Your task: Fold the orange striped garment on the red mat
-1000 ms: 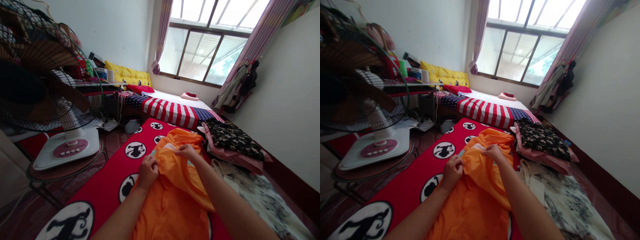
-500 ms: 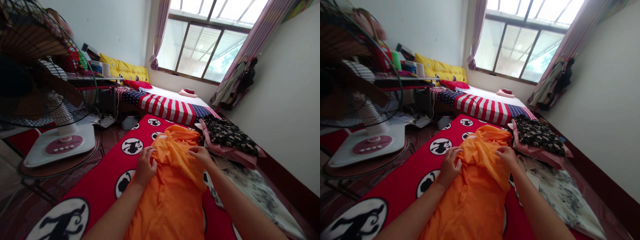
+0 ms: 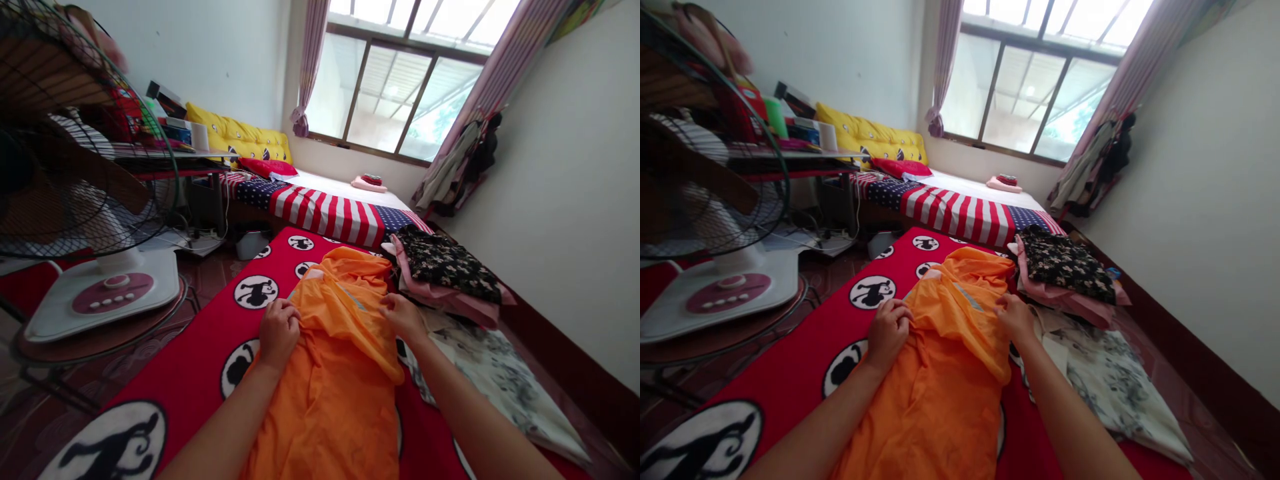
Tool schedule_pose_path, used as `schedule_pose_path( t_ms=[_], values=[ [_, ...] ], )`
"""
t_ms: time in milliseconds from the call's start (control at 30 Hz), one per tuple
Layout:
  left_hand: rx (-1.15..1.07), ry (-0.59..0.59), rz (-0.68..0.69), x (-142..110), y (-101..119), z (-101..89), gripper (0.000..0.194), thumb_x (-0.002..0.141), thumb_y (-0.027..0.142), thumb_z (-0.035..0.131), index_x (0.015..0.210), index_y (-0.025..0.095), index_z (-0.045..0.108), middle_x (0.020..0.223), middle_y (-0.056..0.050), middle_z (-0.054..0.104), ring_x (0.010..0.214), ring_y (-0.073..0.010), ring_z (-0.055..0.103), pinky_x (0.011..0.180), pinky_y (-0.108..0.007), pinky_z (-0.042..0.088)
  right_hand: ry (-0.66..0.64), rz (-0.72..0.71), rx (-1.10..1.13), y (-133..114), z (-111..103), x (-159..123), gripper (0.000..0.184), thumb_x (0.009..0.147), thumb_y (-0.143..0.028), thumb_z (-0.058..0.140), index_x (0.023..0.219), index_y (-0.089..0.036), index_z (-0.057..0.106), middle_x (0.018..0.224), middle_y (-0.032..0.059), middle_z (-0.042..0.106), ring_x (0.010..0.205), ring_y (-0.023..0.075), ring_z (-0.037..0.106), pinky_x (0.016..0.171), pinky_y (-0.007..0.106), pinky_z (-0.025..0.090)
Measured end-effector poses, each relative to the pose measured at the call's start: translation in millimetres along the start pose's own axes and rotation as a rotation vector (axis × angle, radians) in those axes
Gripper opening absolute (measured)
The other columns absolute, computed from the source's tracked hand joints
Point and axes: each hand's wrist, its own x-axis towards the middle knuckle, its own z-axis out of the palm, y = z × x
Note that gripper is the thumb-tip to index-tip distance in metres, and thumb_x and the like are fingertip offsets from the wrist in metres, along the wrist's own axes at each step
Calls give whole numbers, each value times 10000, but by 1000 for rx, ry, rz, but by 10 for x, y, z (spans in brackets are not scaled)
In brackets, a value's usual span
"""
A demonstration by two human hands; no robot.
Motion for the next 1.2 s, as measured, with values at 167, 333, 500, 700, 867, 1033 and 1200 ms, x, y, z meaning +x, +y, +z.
schedule_pose_path(
  t_ms=[167,333,500,700,867,1033,1200],
  values=[
    [35,22,117,-12,100,-54,119,813,156,544,809,194,657,1125,-87,587,1085,-269,515,955,-421,414,-44,-103,-58,-126,100,-199,236,672,-318,700,882,-213,725,1052,62,667,976,238,603,804,301,429],
    [-11,-211,247,-38,92,14,198,929,244,469,941,218,665,960,-49,645,958,-205,569,888,-351,430,42,-151,-203,-356,-22,-327,182,787,-267,574,908,-215,699,1025,62,671,954,208,610,779,279,408],
    [155,-253,120,-41,66,66,291,944,302,444,769,206,655,839,-47,633,860,-206,576,799,-340,423,-276,-46,-273,-391,-19,-312,113,697,-272,623,735,-245,726,823,35,724,788,213,655,583,263,349],
    [193,-216,18,-42,94,49,143,837,324,600,750,211,617,868,-37,636,877,-218,573,791,-343,421,-156,48,-306,-302,-34,-213,233,758,-315,541,861,-216,726,892,72,729,825,219,658,593,261,351],
    [231,-213,31,-53,84,59,86,792,267,620,868,229,632,934,-41,635,937,-240,556,811,-363,419,-294,10,-265,-265,-41,-242,145,677,-320,629,755,-251,731,818,29,734,797,200,657,582,246,341],
    [233,-213,40,-54,39,78,52,793,189,579,799,221,619,903,-51,633,919,-246,555,782,-368,430,-250,28,-264,-279,4,-291,158,675,-236,577,729,-228,726,786,52,728,764,205,654,563,259,330],
    [205,-132,19,-40,5,84,113,792,122,528,731,215,549,827,-56,608,855,-240,561,751,-356,454,50,100,-138,-201,-59,-205,192,745,-324,539,778,-211,691,837,46,714,757,186,635,575,257,347]
  ],
)
